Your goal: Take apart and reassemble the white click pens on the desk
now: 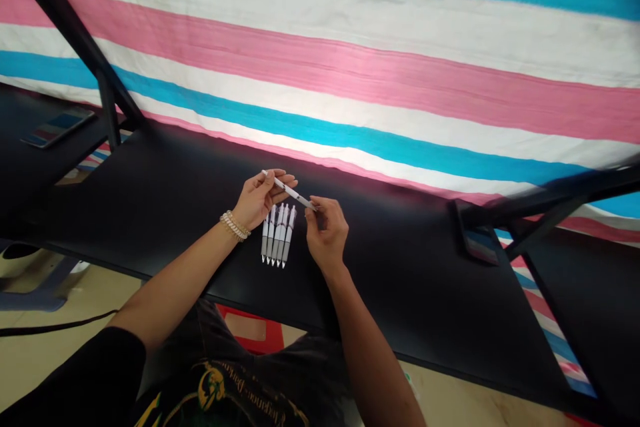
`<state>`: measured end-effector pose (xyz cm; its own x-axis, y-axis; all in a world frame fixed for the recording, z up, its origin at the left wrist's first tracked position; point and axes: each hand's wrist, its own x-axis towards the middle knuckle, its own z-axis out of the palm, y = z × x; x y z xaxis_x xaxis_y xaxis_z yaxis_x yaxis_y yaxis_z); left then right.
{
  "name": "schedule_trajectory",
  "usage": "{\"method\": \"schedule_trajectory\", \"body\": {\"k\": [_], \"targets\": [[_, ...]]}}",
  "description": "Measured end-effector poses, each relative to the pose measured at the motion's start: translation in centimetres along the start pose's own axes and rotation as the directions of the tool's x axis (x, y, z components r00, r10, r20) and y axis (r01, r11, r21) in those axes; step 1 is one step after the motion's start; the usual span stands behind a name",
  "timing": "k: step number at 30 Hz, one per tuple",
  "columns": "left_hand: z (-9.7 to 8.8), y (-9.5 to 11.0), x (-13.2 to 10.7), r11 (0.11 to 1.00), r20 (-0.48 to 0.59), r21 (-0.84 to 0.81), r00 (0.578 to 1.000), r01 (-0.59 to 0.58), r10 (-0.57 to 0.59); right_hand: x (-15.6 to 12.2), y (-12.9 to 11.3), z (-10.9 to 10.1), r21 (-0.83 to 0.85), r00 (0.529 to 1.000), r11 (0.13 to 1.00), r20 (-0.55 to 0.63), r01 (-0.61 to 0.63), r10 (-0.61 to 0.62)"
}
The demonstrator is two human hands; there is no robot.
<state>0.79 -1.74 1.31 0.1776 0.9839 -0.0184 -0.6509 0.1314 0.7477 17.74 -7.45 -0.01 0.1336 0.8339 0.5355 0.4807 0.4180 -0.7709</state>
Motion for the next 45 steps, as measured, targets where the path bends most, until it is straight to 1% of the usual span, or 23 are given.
{"method": "schedule_trajectory", "body": {"k": [2,5,12,16,20,23,25,26,28,32,34,38,42,45], "targets": [[-0.1,0.0,0.0,1.000,0.004,0.007,1.000,0.000,0.000,0.1,0.1,-0.1,-0.003,1.000,1.000,0.023,-0.006,0.006],[-0.1,-0.1,0.1,1.000,0.005,0.001,1.000,0.008,-0.008,0.1,0.2,-0.1,0.014,1.000,1.000,0.004,-0.007,0.007],[-0.1,-0.3,0.1,1.000,-0.001,-0.009,1.000,0.006,-0.006,0.1,0.1,-0.1,0.050,0.999,0.998,0.043,-0.026,0.023],[-0.2,-0.4,0.1,1.000,0.000,-0.008,1.000,0.004,-0.004,0.1,0.2,-0.1,0.036,0.998,0.999,0.060,-0.036,0.034],[-0.3,-0.5,0.1,1.000,0.014,-0.017,1.000,-0.002,0.002,-0.1,0.3,-0.1,0.051,0.990,0.998,0.136,-0.039,0.032],[-0.1,-0.5,0.1,1.000,0.004,-0.020,1.000,0.007,-0.007,-0.2,0.4,0.0,0.051,0.991,0.998,0.134,-0.028,0.020],[0.1,-0.4,0.1,0.999,0.003,-0.033,1.000,0.020,-0.020,-0.3,0.4,0.0,0.059,0.982,0.998,0.188,-0.037,0.025],[0.2,-0.3,0.2,0.998,0.002,-0.052,1.000,0.028,-0.028,-0.4,0.4,0.0,0.066,0.974,0.997,0.223,-0.047,0.031],[0.3,0.2,0.2,0.990,-0.003,-0.130,0.998,0.058,-0.059,-0.4,0.3,0.1,0.080,0.968,0.996,0.248,-0.049,0.028],[-0.3,2.1,0.3,0.932,0.006,-0.335,0.989,0.139,-0.145,-0.2,-0.2,0.0,0.126,0.970,0.992,0.240,-0.006,-0.024],[-0.8,3.1,0.3,0.913,-0.008,-0.386,0.989,0.133,-0.148,-0.1,-0.4,-0.1,0.111,0.973,0.994,0.229,-0.003,-0.022],[-1.5,4.4,0.2,0.900,-0.065,-0.418,0.984,0.124,-0.166,-0.1,-0.5,-0.2,0.069,0.981,0.997,0.196,-0.020,0.006],[-1.5,4.7,0.2,0.902,-0.085,-0.416,0.983,0.115,-0.165,0.0,-0.3,-0.3,0.050,0.983,0.998,0.179,-0.040,0.030],[-1.7,4.9,0.2,0.906,-0.098,-0.416,0.986,0.079,-0.131,0.0,-0.2,-0.4,0.025,0.987,0.998,0.154,-0.057,0.052]]}}
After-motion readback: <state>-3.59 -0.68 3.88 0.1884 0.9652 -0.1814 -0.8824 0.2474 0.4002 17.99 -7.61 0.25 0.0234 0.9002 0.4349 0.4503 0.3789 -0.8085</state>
